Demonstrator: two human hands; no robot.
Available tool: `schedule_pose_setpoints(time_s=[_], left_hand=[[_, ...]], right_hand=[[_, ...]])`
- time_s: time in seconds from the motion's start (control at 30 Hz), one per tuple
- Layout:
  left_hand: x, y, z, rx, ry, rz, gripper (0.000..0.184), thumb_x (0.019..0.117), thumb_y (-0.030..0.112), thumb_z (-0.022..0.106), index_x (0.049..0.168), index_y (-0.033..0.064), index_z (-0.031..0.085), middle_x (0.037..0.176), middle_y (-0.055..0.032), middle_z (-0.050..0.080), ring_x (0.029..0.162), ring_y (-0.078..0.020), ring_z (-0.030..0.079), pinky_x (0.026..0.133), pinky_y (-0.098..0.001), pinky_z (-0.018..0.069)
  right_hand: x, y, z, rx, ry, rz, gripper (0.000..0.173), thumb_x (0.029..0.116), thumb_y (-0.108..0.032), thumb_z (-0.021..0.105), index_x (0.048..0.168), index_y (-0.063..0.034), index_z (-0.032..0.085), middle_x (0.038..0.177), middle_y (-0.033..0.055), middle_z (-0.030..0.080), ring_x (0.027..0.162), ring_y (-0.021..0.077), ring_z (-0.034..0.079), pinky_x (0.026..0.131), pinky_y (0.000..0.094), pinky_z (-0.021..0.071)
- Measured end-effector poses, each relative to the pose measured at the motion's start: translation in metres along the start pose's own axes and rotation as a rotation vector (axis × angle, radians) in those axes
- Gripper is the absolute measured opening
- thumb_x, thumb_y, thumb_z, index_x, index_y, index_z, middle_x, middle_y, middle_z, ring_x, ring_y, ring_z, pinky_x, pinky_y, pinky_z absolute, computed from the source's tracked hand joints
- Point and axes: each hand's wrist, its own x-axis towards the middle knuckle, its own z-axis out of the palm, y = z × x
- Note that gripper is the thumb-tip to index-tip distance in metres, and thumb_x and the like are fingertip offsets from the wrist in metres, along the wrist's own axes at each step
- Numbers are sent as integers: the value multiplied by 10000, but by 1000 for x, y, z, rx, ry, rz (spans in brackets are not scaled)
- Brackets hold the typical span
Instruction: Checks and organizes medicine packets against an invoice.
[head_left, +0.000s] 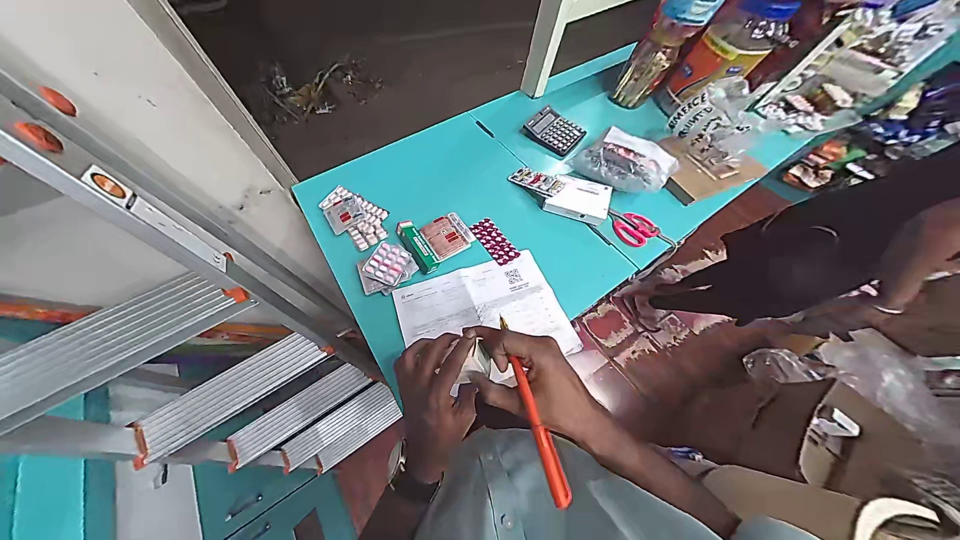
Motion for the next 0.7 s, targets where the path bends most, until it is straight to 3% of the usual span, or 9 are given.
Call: schedule_pose_setpoints(time_s=[0.07, 0.13, 0.27, 0.33, 0.43, 0.5, 0.53, 0.57, 0.7], left_hand=[[-1, 3, -2, 80, -13, 14, 407, 879, 236, 614, 1270, 251, 726, 1211, -19, 708, 1085, -251, 583, 888, -465, 399], [-2, 3, -2, 62, -10, 18, 417, 866, 238, 640, 1275, 245, 724, 1211, -6, 706, 1079, -235, 576, 895, -455, 394], [-9, -3, -3, -215, -33, -26, 474, 859, 284, 746, 1315, 171, 683, 1235, -19, 691, 1161, -170, 578, 1001, -364, 437], [-11, -10, -2, -397, -59, -17, 549, 864, 280, 793, 1359, 123, 614, 1268, -53, 670, 1203, -145, 598, 1061, -310, 487], [-15, -18, 1, -397, -53, 85, 585, 951, 397, 712, 1444, 261, 429, 1368, -36, 630, 1249, -165, 614, 1068, -350, 511], [-19, -22, 4, -373, -14, 155, 408, 1000, 388, 645, 1368, 285, 504, 1394, -54, 604, 1271, -178, 602, 1058, -363, 520], [-21, -23, 4, -357, -9, 179, 314, 1010, 342, 637, 1298, 274, 533, 1399, -51, 586, 1285, -171, 584, 1060, -350, 513], [-21, -23, 3, -338, -13, 195, 253, 1012, 301, 636, 1241, 255, 539, 1393, -51, 572, 1290, -168, 571, 1058, -339, 511], [-14, -20, 2, -363, -5, 196, 348, 974, 226, 668, 1287, 259, 519, 1356, -18, 553, 1301, -144, 534, 1080, -326, 480]], right_hand=[[-2, 2, 3, -26, 28, 16, 283, 882, -132, 755, 745, -46, 523, 876, 97, 681, 744, 51, 601, 683, 194, 483], [-1, 4, -3, 65, 8, 51, 305, 885, -125, 769, 728, -71, 514, 724, 11, 592, 660, 21, 544, 677, 194, 483], [3, 8, -17, 283, -27, 134, 246, 871, -80, 700, 733, -127, 502, 631, -87, 479, 557, -44, 426, 519, 133, 339], [5, 10, -18, 389, -4, 198, 274, 865, -66, 696, 740, -177, 479, 616, -127, 468, 542, -55, 423, 501, 127, 333], [6, 11, -13, 490, 57, 199, 268, 864, -33, 692, 772, -176, 485, 656, -118, 529, 570, -44, 473, 517, 132, 377], [5, 12, -11, 578, 89, 160, 241, 875, 7, 667, 826, -163, 504, 784, -68, 689, 692, -2, 641, 612, 168, 519], [5, 11, -11, 611, 89, 120, 215, 887, 25, 642, 852, -143, 512, 924, 0, 767, 826, 59, 732, 715, 221, 584], [4, 9, -11, 590, 86, 72, 195, 895, 24, 619, 849, -128, 506, 1016, 32, 774, 891, 77, 742, 781, 242, 594], [-1, -6, -11, 367, 52, -176, 180, 915, 39, 570, 797, -39, 458, 1125, 135, 713, 791, 6, 628, 759, 176, 515]])
